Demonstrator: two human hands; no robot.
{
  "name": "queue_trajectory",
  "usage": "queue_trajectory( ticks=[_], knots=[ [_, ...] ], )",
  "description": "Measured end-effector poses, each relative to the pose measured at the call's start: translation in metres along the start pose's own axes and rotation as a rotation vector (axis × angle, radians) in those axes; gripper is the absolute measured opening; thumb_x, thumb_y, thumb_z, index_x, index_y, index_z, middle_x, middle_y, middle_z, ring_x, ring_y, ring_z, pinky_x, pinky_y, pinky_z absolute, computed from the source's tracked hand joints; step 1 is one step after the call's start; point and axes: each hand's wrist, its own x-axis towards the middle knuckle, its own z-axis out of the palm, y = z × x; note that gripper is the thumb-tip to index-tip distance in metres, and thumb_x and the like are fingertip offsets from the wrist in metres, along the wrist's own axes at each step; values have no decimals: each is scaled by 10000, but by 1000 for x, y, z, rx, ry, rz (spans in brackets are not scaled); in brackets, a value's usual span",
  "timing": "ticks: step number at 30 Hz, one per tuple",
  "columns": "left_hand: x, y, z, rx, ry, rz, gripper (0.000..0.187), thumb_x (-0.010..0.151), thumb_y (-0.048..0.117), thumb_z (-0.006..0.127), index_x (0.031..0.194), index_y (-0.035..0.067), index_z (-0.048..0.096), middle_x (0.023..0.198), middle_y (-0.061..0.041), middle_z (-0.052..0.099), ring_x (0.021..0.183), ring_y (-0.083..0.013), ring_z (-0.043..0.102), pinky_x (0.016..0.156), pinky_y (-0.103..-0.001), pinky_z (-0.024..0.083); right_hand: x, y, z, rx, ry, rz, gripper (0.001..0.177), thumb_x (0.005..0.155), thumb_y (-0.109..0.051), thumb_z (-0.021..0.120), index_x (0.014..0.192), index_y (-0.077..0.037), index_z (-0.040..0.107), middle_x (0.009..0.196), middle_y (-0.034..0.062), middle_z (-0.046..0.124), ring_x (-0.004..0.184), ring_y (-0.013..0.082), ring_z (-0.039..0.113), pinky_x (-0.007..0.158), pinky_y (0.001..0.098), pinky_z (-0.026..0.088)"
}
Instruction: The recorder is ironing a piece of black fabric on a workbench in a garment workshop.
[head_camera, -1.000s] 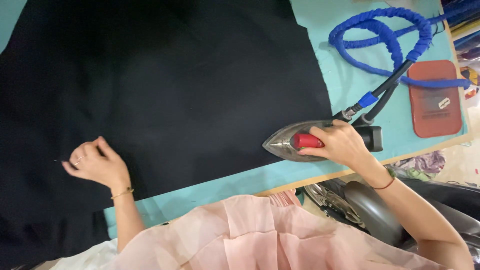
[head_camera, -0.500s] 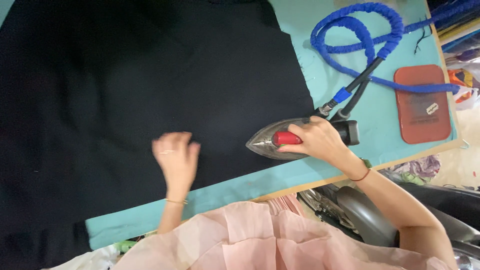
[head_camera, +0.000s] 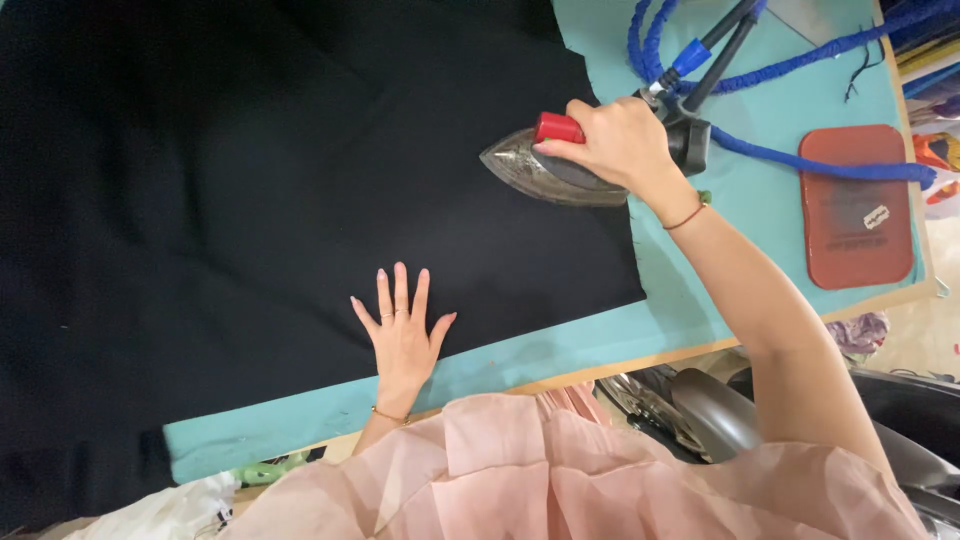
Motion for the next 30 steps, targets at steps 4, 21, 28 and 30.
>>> queue_trajectory(
  ticks=[4,21,28,30],
  knots=[
    [4,10,2,-5,42,-32,755,938,561,599,1546,139,451,1659,-181,284,1544,-406,187,1145,-758,82,-10,-16,-12,15,-30,-8,635,1029,-687,592,803,-96,648,543,73,577,487,253,624,508,355,516],
    [15,15,20,-32,214,-32,712,974,544,598,1539,122,498,1639,-182,358,1541,-384,239,1188,-727,81,-37,-50,-27,22,-17,-59,592,917,-661,684,741,-99,618,494,77,545,457,269,574,560,351,489],
    [18,16,11,-21,230,-18,652,991,489,615,1507,100,524,1636,-198,372,1549,-398,264,1206,-719,82,-1,-12,-6,9,18,-1,608,954,-691,655,764,-114,643,551,104,595,527,310,624,596,398,525],
    [16,16,5,12,232,-5,644,982,468,636,1504,107,526,1620,-147,423,1539,-342,317,1212,-709,81,7,-3,0,30,39,32,615,975,-702,654,821,-107,685,572,108,605,553,324,640,609,410,533]
  ],
)
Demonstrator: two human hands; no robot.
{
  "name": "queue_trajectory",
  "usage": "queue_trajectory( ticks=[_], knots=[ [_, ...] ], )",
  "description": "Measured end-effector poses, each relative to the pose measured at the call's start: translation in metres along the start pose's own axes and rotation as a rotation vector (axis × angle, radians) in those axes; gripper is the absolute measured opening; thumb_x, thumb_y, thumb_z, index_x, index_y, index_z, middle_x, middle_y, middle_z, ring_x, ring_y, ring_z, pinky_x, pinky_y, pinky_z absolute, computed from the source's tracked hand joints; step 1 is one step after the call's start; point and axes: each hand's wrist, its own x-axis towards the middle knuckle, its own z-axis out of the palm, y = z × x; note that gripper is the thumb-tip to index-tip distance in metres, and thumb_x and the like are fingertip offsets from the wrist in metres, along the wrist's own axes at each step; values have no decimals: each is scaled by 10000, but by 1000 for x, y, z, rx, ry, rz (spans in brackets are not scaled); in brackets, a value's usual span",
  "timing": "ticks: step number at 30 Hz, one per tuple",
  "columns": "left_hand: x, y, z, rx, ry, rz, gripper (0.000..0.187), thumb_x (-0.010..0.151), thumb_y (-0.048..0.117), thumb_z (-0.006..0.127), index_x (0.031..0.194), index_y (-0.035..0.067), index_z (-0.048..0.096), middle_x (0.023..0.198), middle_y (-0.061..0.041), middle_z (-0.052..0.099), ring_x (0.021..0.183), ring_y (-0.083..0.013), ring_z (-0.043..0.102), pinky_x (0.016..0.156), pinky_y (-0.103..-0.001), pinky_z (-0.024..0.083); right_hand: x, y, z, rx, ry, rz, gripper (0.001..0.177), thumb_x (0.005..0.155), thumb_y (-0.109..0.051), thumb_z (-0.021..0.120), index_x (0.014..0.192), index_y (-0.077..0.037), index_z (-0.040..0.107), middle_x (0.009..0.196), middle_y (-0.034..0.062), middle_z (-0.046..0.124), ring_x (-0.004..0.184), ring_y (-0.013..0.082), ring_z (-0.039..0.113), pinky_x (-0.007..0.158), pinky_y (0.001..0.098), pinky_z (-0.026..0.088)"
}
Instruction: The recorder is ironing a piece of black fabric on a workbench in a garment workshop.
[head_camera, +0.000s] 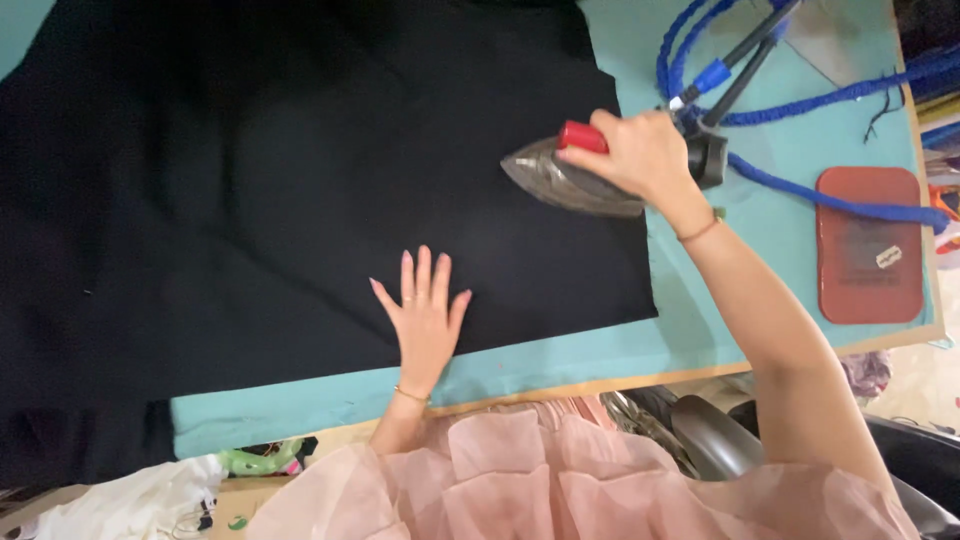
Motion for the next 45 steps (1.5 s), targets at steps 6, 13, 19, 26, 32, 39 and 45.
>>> queue_trajectory(
  ticks=[6,13,19,26,32,39,45],
  knots=[
    [45,-91,-98,-454,890,-184,979,1100,126,635,1618,134,-196,1729,-77,-159,1539,-318,427,1347,-439,146,1,4,3,23,15,55,618,990,-705,657,863,-103,717,600,115,618,579,332,658,613,419,543],
    [-10,-217,-140,-234,1316,-523,620,1156,117,707,1502,-57,222,1485,-296,507,1321,-303,609,1209,-416,459,-24,-14,-9,26,-10,34,622,968,-709,655,823,-104,692,579,108,614,556,322,656,621,417,554],
    [49,-102,-180,-305,1195,-213,705,1124,76,616,1434,-41,-6,1289,-285,597,1182,-296,615,1114,-436,490,-49,-39,-35,6,-86,-93,622,951,-697,637,799,-96,683,520,80,589,459,255,587,566,354,497],
    [27,-17,-79,-312,362,-160,371,990,87,684,1353,37,624,1285,-121,660,1357,-331,617,1283,-582,257,-51,-37,-28,-26,-46,-194,607,921,-700,616,783,-112,676,495,54,582,407,205,525,568,318,452],
    [-3,45,-11,-451,77,103,311,923,181,735,1229,136,700,1384,-107,616,1381,-331,514,1193,-590,309,-20,-3,-3,-93,17,-139,619,986,-703,628,780,-120,662,521,59,585,466,230,582,568,335,491],
    [-35,67,26,-423,-182,383,401,935,328,711,1276,118,693,1494,-106,484,1478,-333,350,1189,-701,206,-21,-7,-6,-21,40,-8,637,976,-707,644,778,-102,661,541,97,596,512,294,627,580,376,530],
    [-37,68,25,-401,-224,421,416,942,367,684,1276,118,693,1493,-96,491,1483,-319,332,1174,-716,181,-46,-26,-19,-26,-2,-110,590,943,-670,673,786,-102,685,519,91,605,440,255,567,568,338,490]
  ],
)
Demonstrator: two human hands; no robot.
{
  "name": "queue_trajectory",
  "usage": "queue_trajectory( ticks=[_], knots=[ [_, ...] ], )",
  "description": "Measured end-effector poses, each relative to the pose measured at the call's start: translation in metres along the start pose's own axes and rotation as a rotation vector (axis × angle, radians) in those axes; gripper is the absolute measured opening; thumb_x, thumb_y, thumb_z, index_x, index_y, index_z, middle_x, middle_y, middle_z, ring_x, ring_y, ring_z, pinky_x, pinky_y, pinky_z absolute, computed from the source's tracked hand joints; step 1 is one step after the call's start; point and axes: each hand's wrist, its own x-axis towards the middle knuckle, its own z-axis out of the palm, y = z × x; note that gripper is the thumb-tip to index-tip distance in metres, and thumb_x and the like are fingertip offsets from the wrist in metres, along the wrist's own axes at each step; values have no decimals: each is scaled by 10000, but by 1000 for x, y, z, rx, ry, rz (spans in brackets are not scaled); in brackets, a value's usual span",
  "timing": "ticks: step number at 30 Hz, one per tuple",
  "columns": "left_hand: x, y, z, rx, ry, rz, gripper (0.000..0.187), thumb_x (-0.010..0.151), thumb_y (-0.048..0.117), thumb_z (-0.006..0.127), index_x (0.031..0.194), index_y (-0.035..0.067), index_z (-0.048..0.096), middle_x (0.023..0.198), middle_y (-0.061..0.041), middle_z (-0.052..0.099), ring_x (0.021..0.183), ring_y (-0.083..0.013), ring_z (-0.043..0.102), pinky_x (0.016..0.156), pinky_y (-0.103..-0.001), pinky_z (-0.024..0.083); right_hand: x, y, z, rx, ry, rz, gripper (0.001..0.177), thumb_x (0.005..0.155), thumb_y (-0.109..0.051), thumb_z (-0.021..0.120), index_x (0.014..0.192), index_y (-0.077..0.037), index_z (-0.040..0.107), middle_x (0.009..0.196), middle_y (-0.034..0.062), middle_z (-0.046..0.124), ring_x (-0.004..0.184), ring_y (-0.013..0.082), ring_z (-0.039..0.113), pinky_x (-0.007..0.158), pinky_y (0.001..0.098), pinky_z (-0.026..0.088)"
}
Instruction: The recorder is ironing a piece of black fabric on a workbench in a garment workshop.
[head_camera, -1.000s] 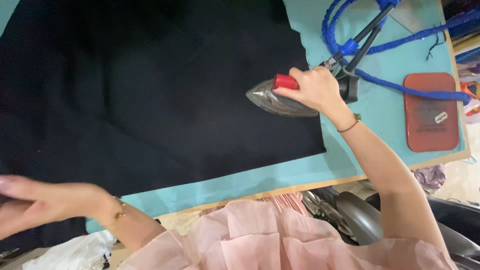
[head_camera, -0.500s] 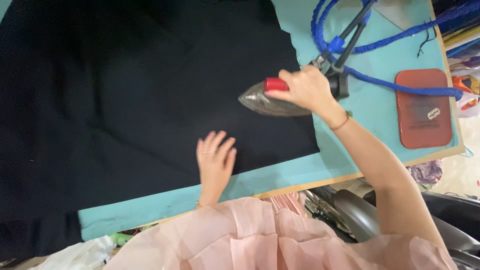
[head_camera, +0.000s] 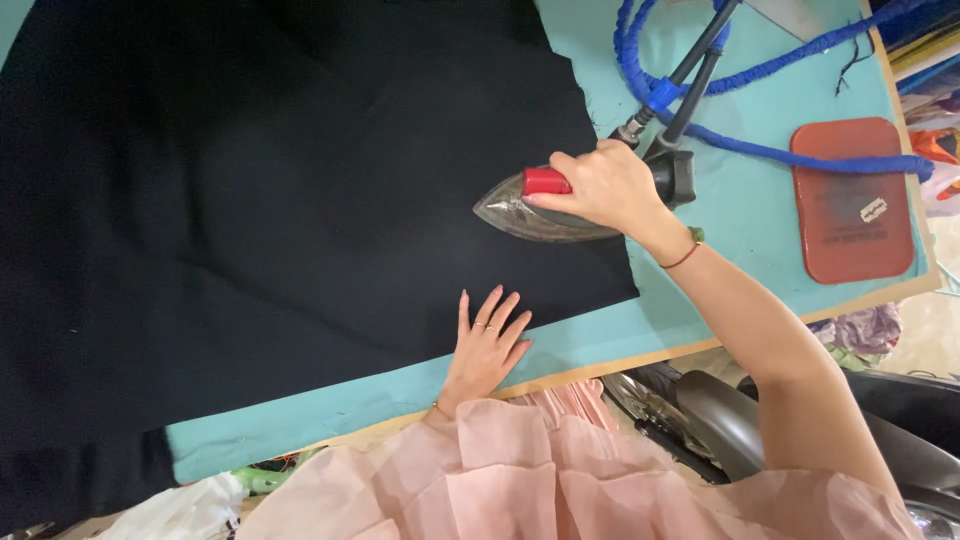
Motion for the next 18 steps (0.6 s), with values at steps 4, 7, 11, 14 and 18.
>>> queue_trajectory(
  ticks=[4,7,11,14,18],
  knots=[
    [0,3,-3,17,-9,2,391,975,343,668,1292,116,690,1500,-92,499,1494,-305,346,1207,-695,197,-2,-4,-5,11,24,-6,575,943,-657,686,788,-104,683,534,83,613,438,243,550,581,323,473],
    [2,3,-6,25,5,3,381,964,336,673,1275,117,691,1484,-83,518,1485,-301,361,1203,-689,202,1,-3,-3,25,32,2,573,925,-659,690,778,-105,677,538,82,618,435,241,549,579,320,469],
    [1,3,-4,15,30,15,376,951,308,675,1271,111,685,1468,-100,522,1471,-310,366,1196,-700,204,6,2,0,40,18,11,596,922,-669,691,772,-92,667,536,91,616,442,250,563,577,332,478],
    [1,4,-3,14,27,22,371,951,288,675,1273,104,680,1465,-106,524,1469,-313,365,1193,-698,208,12,9,5,33,23,29,618,925,-682,691,770,-85,659,530,100,609,469,269,583,587,346,494],
    [0,4,-5,1,63,21,356,965,273,674,1278,103,682,1467,-94,539,1482,-300,372,1210,-687,214,15,12,10,40,29,59,633,919,-699,681,766,-86,654,529,108,605,492,295,597,604,366,512]
  ],
)
